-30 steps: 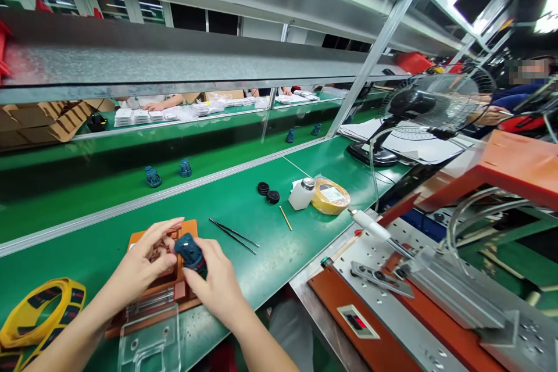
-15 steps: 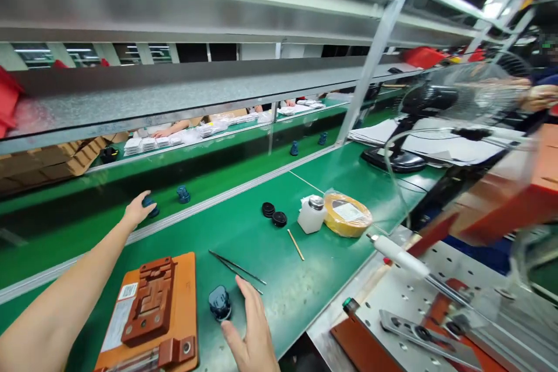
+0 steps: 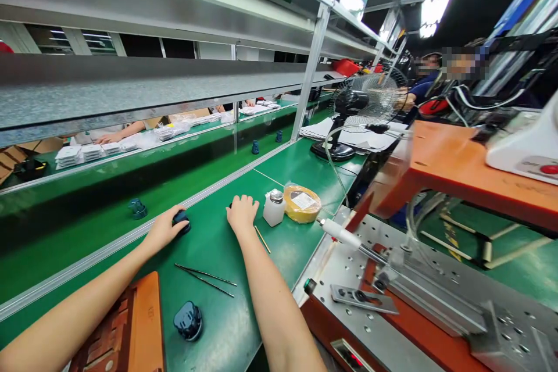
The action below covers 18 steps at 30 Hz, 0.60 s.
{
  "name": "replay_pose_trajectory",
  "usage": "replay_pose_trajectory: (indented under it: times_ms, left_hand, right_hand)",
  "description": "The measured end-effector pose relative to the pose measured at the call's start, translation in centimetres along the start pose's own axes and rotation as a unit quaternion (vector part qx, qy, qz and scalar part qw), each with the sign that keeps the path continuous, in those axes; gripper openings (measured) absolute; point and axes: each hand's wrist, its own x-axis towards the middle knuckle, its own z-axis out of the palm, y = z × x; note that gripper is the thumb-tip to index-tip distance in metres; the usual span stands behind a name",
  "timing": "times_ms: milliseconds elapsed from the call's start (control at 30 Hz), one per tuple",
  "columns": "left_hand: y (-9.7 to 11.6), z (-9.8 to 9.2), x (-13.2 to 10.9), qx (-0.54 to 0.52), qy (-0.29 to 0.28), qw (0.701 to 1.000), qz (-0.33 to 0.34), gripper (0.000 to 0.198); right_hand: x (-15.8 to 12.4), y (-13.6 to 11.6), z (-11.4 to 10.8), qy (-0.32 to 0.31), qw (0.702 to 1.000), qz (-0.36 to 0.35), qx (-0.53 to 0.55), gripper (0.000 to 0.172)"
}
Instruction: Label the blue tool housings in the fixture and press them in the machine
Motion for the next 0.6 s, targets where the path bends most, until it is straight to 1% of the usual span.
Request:
replay_pose_trajectory:
  times_ms: [67, 100, 167, 233, 300, 367, 433, 500, 567, 600]
  left_hand:
    - [0.0, 0.0, 0.2, -0.019, 0.001, 1.0, 0.014, 0.044]
    - [-0.3, -0.5, 0.3, -0.027, 0.004, 1.0, 0.016, 0.049]
    - [-1.4, -2.1, 0.7, -0.036, 0.026, 0.999, -0.002, 0.054]
    - [-3.0, -4.3, 1.3, -0.039, 0.074, 0.995, -0.052, 0.049]
    - [-4.9, -6.6, 1.8, -0.05, 0.119, 0.985, -0.117, 0.042]
    - [-6.6, -8.5, 2.1, -0.081, 0.136, 0.972, -0.171, 0.039]
    - [-7.5, -9.8, 2.1, -0.133, 0.134, 0.96, -0.206, 0.037]
    - [-7.5, -10.5, 1.9, -0.203, 0.126, 0.946, -0.219, 0.034]
    - [-6.5, -10.8, 1.3, -0.289, 0.113, 0.926, -0.215, 0.033]
    - [-5.6, -10.9, 0.8, -0.335, 0.102, 0.914, -0.207, 0.031]
  right_hand:
    - [0.5, 0.1, 0.9, -0.018, 1.0, 0.003, -0.017, 0.026]
    - [0.6, 0.1, 1.2, -0.023, 0.999, 0.004, -0.021, 0.023]
    - [0.6, 0.3, 1.7, -0.027, 0.999, 0.005, -0.021, 0.021]
    - [0.5, 0.4, 1.9, -0.023, 1.0, 0.005, -0.012, 0.023]
    - [0.4, 0.3, 1.7, -0.009, 1.0, -0.001, 0.008, 0.026]
    - [0.0, 0.2, 1.3, 0.013, 0.999, -0.01, 0.038, 0.031]
    - [-0.7, 0.0, 0.7, 0.034, 0.996, -0.026, 0.083, 0.035]
    - [-1.9, -0.4, 0.0, 0.046, 0.988, -0.058, 0.139, 0.037]
    - [-3.5, -1.3, -0.9, 0.048, 0.975, -0.098, 0.192, 0.037]
    - [-4.5, -1.9, -1.4, 0.047, 0.963, -0.119, 0.238, 0.037]
